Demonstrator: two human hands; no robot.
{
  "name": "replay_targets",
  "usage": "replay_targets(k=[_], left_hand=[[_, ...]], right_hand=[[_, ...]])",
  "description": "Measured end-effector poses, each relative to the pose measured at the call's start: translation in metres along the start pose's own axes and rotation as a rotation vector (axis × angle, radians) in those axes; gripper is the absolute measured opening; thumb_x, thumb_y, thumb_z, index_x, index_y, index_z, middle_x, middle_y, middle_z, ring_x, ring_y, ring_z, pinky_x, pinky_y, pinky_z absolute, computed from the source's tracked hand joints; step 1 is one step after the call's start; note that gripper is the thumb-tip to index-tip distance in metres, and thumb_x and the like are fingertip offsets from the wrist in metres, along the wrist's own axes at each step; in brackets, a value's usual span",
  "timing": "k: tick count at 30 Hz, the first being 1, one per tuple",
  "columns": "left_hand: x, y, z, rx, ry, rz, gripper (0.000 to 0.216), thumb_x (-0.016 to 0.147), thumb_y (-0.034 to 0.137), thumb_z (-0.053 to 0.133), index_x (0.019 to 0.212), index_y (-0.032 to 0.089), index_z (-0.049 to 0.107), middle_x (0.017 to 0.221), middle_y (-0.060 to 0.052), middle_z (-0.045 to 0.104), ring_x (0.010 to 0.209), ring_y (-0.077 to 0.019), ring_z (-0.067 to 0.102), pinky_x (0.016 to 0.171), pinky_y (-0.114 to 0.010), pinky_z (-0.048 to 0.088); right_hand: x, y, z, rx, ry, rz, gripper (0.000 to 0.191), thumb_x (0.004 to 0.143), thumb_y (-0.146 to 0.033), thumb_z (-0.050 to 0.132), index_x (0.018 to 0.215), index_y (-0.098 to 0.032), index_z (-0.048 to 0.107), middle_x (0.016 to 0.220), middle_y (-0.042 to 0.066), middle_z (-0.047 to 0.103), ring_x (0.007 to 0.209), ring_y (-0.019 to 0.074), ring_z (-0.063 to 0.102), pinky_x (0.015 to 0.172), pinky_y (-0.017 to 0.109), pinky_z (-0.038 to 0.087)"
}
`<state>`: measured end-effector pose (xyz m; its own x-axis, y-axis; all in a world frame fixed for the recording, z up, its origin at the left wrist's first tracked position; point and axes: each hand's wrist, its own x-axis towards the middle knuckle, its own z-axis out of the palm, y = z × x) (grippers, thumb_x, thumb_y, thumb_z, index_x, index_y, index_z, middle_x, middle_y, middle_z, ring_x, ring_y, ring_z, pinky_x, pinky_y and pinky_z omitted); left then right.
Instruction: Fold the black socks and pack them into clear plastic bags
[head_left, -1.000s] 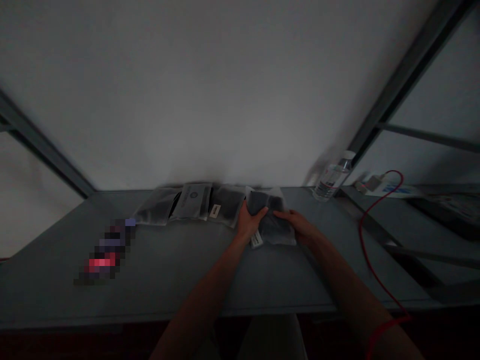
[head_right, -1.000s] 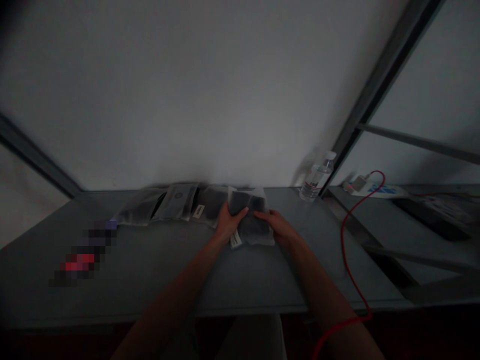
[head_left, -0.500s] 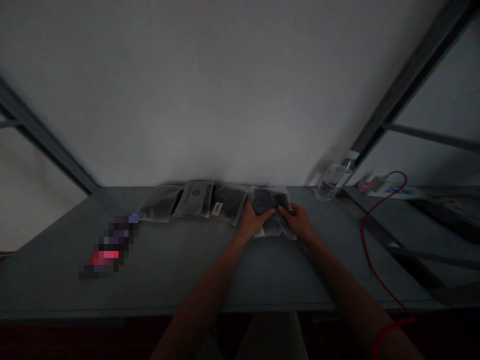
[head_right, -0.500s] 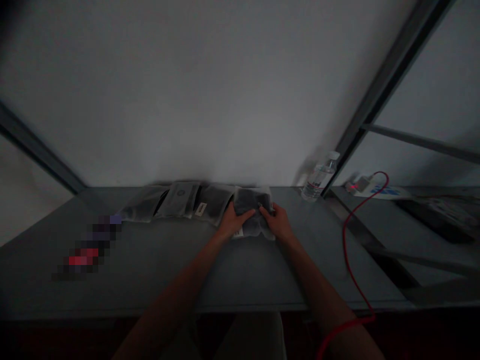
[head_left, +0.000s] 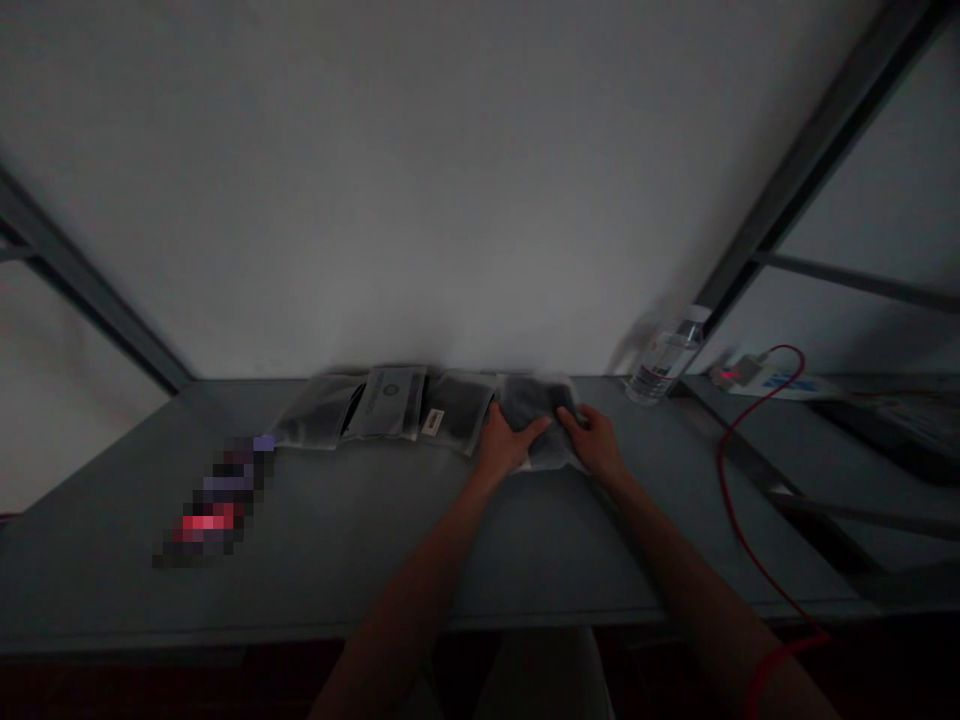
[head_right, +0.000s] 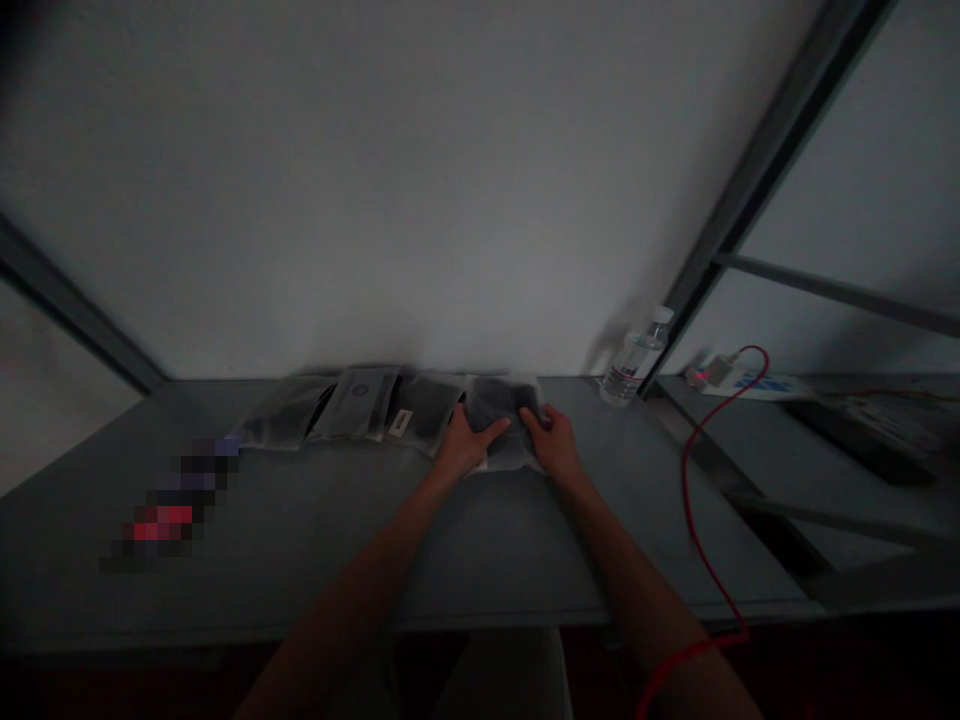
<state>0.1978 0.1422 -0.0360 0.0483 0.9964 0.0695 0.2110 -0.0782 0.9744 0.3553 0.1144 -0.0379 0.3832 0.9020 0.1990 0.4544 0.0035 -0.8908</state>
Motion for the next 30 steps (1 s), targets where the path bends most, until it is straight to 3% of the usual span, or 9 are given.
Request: replay_targets(k=[4, 6, 10, 15, 21, 24, 27, 30], left_hand=[[0.0, 0.013, -0.012, 0.222, 0.094, 0.096, 0.083, 0.061, 0.057, 0.081, 0.123, 0.016, 0.045, 0.085, -0.009, 0.07, 0.086, -0.0277, 0.068, 0.08, -0.036, 0.047], [0.003, 0.017, -0.023, 0.344, 0.159, 0.156, 0.074, 0.071, 0.053, 0.075, 0.126, 0.017, 0.043, 0.078, -0.004, 0.069, 0.08, -0.0255, 0.068, 0.079, -0.034, 0.047], [0.015, 0.012, -0.045, 0.688, 0.331, 0.16, 0.048, 0.083, 0.044, 0.064, 0.12, 0.019, 0.049, 0.096, -0.01, 0.069, 0.097, -0.0283, 0.066, 0.084, -0.036, 0.044], [0.019, -0.002, -0.054, 0.984, 0.201, 0.187, 0.042, 0.079, 0.044, 0.067, 0.107, 0.014, 0.058, 0.101, -0.017, 0.068, 0.103, -0.0335, 0.062, 0.092, -0.043, 0.041], [0.019, -0.004, -0.049, 1.015, 0.117, 0.136, 0.028, 0.083, 0.032, 0.058, 0.101, 0.011, 0.064, 0.094, -0.019, 0.071, 0.092, -0.0326, 0.067, 0.082, -0.041, 0.047], [0.02, -0.001, -0.049, 0.998, 0.094, 0.128, 0.026, 0.086, 0.027, 0.049, 0.098, 0.011, 0.067, 0.093, -0.02, 0.071, 0.089, -0.0325, 0.068, 0.077, -0.04, 0.048], [0.018, 0.003, -0.045, 0.97, 0.034, 0.182, 0.026, 0.088, 0.026, 0.046, 0.092, 0.015, 0.07, 0.089, -0.016, 0.072, 0.085, -0.0293, 0.069, 0.075, -0.036, 0.049], [0.008, 0.009, -0.033, 0.933, -0.033, 0.255, 0.026, 0.089, 0.03, 0.047, 0.088, 0.02, 0.071, 0.085, -0.011, 0.073, 0.083, -0.0249, 0.069, 0.074, -0.031, 0.048]], right_hand=[[0.01, 0.005, -0.018, 0.017, 0.148, 0.045, 0.04, 0.078, -0.062, 0.057, 0.085, -0.023, 0.063, 0.076, 0.006, 0.07, 0.071, 0.0255, 0.065, 0.055, 0.032, 0.047], [0.018, 0.014, -0.03, -0.037, 0.193, 0.114, 0.045, 0.073, -0.061, 0.064, 0.093, -0.022, 0.063, 0.083, 0.008, 0.071, 0.078, 0.0273, 0.066, 0.061, 0.033, 0.049], [0.027, 0.034, -0.047, -0.258, 0.302, 0.194, 0.067, 0.064, -0.051, 0.076, 0.116, -0.012, 0.057, 0.107, 0.02, 0.068, 0.096, 0.0326, 0.065, 0.077, 0.039, 0.049], [0.021, 0.039, -0.036, -0.39, 0.414, 0.02, 0.059, 0.076, -0.041, 0.065, 0.123, -0.009, 0.051, 0.116, 0.023, 0.062, 0.1, 0.0323, 0.062, 0.087, 0.044, 0.046], [0.01, 0.027, -0.018, -0.491, 0.406, -0.272, 0.041, 0.078, -0.035, 0.06, 0.112, -0.012, 0.058, 0.117, 0.021, 0.06, 0.118, 0.0344, 0.049, 0.103, 0.052, 0.035], [0.002, 0.016, -0.011, -0.293, 0.294, -0.342, 0.033, 0.078, -0.035, 0.06, 0.107, -0.018, 0.062, 0.114, 0.015, 0.063, 0.113, 0.0297, 0.055, 0.102, 0.049, 0.039], [-0.009, 0.002, 0.002, 0.06, -0.028, -0.229, 0.028, 0.077, -0.038, 0.065, 0.101, -0.024, 0.065, 0.103, 0.007, 0.07, 0.094, 0.0244, 0.066, 0.093, 0.043, 0.049], [-0.018, -0.01, 0.015, 0.331, -0.341, -0.066, 0.032, 0.072, -0.038, 0.071, 0.102, -0.026, 0.067, 0.102, 0.004, 0.073, 0.092, 0.022, 0.069, 0.091, 0.04, 0.052]])
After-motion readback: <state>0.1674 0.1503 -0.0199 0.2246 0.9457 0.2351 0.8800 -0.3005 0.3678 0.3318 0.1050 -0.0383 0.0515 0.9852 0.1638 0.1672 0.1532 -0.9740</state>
